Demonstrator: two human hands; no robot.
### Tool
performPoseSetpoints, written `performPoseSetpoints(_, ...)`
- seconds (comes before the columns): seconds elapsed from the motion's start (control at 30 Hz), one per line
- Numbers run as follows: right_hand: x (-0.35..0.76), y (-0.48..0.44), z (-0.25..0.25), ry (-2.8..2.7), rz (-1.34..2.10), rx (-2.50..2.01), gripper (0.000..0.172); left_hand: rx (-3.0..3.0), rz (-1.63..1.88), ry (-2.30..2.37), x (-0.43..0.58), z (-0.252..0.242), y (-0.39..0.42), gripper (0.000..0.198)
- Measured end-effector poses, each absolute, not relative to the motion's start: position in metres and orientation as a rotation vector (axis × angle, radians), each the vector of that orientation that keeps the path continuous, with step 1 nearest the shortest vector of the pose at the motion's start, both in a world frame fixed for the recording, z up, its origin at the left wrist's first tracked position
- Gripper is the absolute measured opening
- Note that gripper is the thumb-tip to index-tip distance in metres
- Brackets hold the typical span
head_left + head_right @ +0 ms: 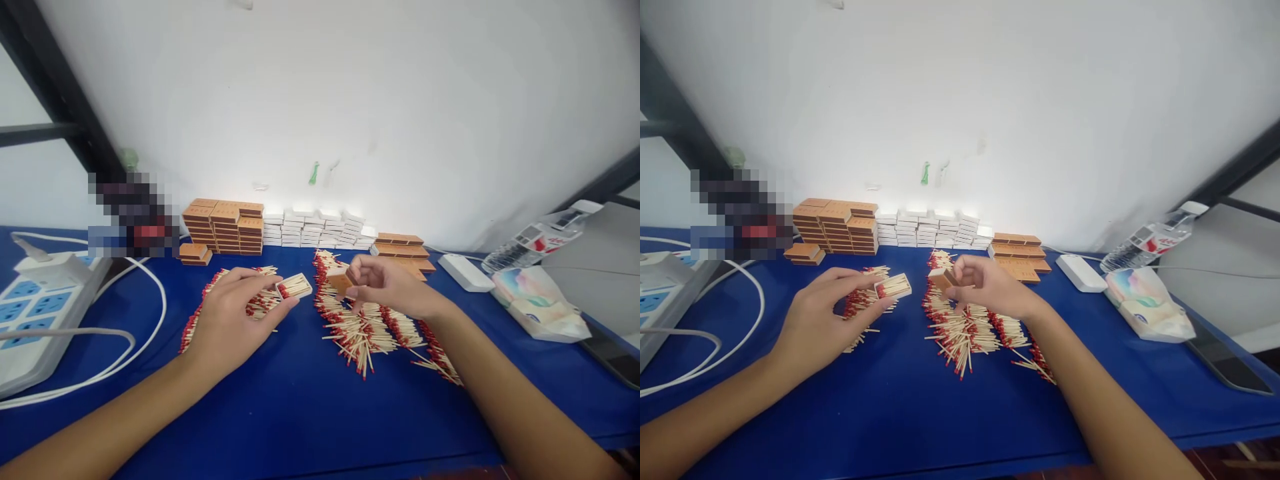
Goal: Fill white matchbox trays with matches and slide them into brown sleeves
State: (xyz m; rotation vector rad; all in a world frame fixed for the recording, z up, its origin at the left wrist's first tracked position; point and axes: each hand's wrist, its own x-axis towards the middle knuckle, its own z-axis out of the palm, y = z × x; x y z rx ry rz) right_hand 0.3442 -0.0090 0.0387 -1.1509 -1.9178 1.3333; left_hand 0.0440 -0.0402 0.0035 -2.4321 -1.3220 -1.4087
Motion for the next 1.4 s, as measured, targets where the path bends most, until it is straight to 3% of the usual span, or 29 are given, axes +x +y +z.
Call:
performPoseSetpoints(0.27, 0.330, -0.018, 0.023, -2.136, 0.839, -1.092, 0.026, -2.508, -1.380, -1.250, 0.044, -0.001, -0.038, 0.029)
performPoseSetpoints(0.6, 0.324, -0.025, 0.022, -2.119, 0.711, -1.092, 0.024, -2.572, -1.339, -1.289, 0.045, -0.001, -0.041, 0.031)
performPoseSetpoints(1.23, 0.315, -0.035, 0.018, -1.832, 1.044, -0.964, 0.039, -2.803, -1.386, -1.206, 0.044, 0.003, -0.039, 0.036)
performPoseSetpoints(1.4, 0.296, -0.054, 0.021, -1.830, 1.220, -0.892, 0.041, -2.844, -1.431, -1.132, 0.045, 0.001, -0.044, 0.055)
